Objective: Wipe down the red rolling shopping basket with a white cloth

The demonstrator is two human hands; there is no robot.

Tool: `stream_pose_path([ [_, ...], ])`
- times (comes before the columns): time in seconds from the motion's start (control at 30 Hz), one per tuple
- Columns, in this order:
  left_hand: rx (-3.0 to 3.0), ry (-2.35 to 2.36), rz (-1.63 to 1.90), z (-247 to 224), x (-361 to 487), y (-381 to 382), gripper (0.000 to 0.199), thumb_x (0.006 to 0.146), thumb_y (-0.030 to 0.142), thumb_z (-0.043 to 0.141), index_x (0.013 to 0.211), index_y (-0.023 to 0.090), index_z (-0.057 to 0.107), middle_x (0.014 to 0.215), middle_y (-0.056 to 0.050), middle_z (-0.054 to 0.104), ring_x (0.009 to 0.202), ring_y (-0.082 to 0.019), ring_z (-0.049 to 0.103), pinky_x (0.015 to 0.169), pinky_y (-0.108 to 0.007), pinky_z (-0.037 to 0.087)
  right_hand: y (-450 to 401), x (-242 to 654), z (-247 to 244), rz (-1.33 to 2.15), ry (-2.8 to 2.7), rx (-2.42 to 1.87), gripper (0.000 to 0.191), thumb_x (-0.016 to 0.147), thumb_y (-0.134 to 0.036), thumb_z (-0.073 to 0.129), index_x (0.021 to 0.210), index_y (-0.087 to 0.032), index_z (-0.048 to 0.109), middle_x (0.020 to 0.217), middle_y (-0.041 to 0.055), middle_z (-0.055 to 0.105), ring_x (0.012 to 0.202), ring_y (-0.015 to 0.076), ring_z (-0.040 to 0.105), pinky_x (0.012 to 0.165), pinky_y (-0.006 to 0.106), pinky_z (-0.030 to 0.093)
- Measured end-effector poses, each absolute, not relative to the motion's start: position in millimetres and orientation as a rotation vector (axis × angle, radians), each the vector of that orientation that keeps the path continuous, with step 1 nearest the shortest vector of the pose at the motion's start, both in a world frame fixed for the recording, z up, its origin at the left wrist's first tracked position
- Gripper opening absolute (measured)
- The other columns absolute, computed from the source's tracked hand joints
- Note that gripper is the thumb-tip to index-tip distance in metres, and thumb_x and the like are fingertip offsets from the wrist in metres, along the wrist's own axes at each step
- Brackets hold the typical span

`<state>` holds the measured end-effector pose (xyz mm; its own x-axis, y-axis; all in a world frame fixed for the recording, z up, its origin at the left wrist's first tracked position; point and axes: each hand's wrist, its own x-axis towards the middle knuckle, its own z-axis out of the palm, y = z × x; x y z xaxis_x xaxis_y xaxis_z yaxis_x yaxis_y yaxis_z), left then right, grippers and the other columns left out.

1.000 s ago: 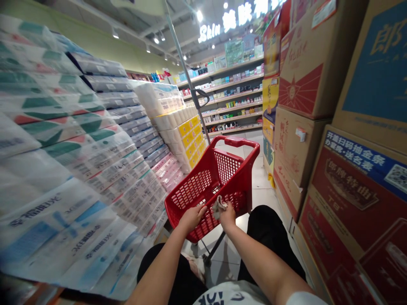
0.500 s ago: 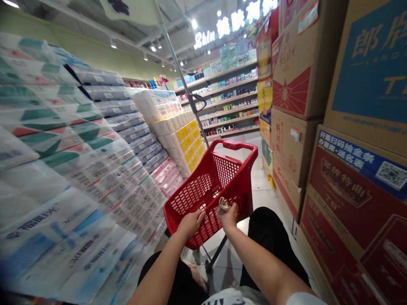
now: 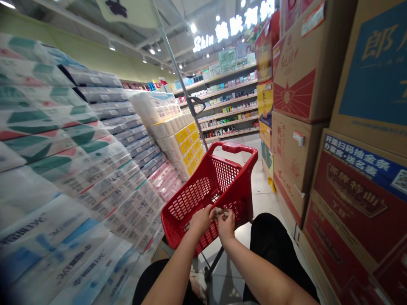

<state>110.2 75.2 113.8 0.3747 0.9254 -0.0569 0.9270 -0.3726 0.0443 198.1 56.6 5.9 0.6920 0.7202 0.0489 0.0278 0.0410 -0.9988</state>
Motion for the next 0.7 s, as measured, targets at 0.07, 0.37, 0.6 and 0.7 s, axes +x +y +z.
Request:
stream_pose_path([
  [0.07,2.533,1.752,-0.034,114,107,75,0.040,0.095,0.050,0.028,0.115,0.026,0.053,0.102,-0.007,0.070,0.095,-0.023,0.066,0.077,-0.031,0.046,61,199,4,0.536,-0.662,-1.484,0.034,0.072,-0.030,0.056,0.104,-0.018,0.056,0.104,0.0111,0.063,0.090,0.0227,0.063,0.083,0.032,0.052],
  [0.37,2.576,1.735,0.002,110,103,73,0.034,0.089,0.046,0.041,0.116,0.027,0.051,0.100,-0.006,0.070,0.094,-0.024,0.066,0.078,-0.031,0.047,63,215,4,0.459,-0.729,-1.444,0.037,0.064,-0.023,0.055,0.100,-0.018,0.054,0.103,0.0103,0.060,0.093,0.0239,0.061,0.086,0.034,0.049],
  [0.6,2.584,1.742,0.019,109,103,71,0.044,0.094,0.052,0.023,0.115,0.026,0.052,0.097,-0.008,0.071,0.091,-0.026,0.067,0.077,-0.036,0.047,60,234,4,0.384,-0.846,-1.505,0.030,0.063,-0.018,0.054,0.092,-0.018,0.063,0.109,0.0124,0.055,0.101,0.0263,0.059,0.093,0.036,0.046],
  [0.7,2.592,1.737,0.008,109,102,70,0.050,0.096,0.049,0.012,0.114,0.026,0.053,0.097,-0.009,0.071,0.091,-0.026,0.068,0.076,-0.036,0.047,57,238,3,0.514,-0.783,-1.619,0.031,0.061,-0.016,0.054,0.091,-0.017,0.062,0.092,0.0099,0.061,0.087,0.0258,0.062,0.086,0.037,0.049],
])
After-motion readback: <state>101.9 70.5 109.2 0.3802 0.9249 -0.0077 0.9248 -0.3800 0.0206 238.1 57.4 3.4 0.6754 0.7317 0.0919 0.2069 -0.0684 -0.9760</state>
